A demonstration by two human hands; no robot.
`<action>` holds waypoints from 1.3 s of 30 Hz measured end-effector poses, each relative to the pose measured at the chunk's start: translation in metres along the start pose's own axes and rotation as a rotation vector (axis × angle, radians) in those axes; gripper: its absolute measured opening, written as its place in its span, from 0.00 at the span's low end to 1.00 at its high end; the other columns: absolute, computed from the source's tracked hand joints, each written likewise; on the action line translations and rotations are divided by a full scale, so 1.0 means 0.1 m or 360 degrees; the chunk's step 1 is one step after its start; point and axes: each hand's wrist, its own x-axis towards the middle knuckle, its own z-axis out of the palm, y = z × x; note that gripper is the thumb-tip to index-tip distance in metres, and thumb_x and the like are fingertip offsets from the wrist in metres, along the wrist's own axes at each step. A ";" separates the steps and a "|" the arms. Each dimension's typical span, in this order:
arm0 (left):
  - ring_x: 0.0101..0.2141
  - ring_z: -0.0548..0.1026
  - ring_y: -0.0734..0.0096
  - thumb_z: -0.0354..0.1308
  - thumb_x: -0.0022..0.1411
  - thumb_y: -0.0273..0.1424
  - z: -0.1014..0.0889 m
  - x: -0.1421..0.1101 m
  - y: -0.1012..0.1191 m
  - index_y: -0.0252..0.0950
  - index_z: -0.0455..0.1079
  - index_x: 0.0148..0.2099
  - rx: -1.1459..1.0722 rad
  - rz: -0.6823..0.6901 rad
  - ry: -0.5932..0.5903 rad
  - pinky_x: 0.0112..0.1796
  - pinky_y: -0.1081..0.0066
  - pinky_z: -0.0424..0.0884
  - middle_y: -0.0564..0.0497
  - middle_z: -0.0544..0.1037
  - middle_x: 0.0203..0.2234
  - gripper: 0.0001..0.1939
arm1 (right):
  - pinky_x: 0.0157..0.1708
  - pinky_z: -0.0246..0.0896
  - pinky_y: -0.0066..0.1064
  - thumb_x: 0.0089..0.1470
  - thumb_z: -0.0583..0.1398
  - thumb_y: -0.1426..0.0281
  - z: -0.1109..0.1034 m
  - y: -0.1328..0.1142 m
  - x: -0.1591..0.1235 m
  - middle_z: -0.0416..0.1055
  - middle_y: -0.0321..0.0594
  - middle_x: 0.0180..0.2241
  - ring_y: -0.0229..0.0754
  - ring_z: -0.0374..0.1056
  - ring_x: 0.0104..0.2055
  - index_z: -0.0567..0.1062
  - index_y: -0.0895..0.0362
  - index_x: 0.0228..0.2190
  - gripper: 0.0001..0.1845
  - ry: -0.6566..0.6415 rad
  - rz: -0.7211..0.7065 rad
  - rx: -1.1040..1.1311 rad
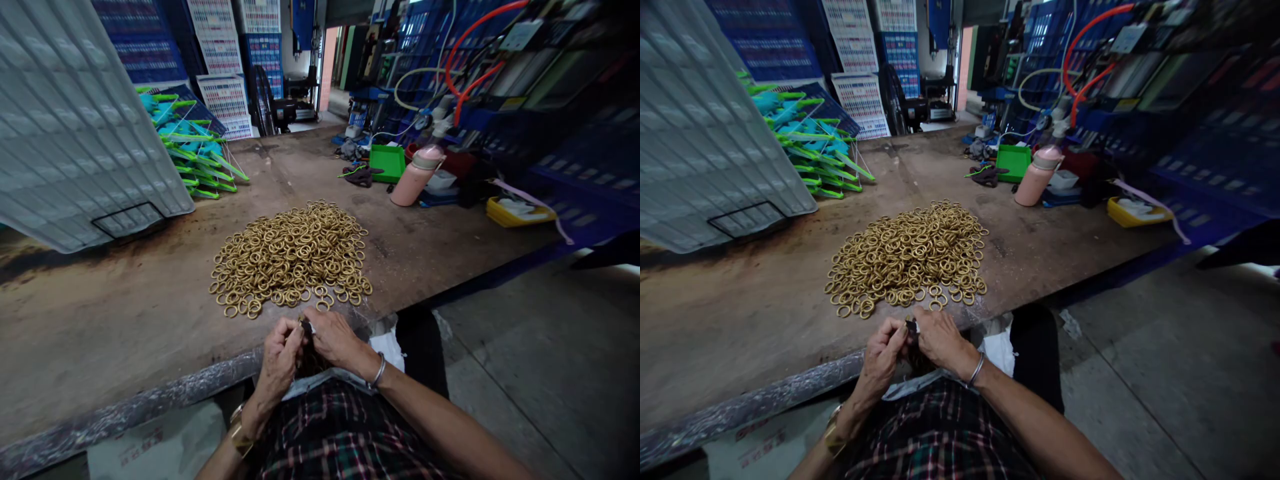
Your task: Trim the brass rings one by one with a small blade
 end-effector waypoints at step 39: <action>0.13 0.55 0.86 0.57 0.52 0.43 0.02 0.21 -0.09 0.35 0.61 0.31 -0.0370 -0.0284 0.0003 0.13 0.83 0.51 0.61 0.60 0.14 0.16 | 0.29 0.51 0.24 0.56 0.50 0.67 -0.09 0.08 0.18 0.62 0.31 0.24 0.33 0.58 0.28 0.64 0.56 0.27 0.08 0.0350 -0.0003 0.1010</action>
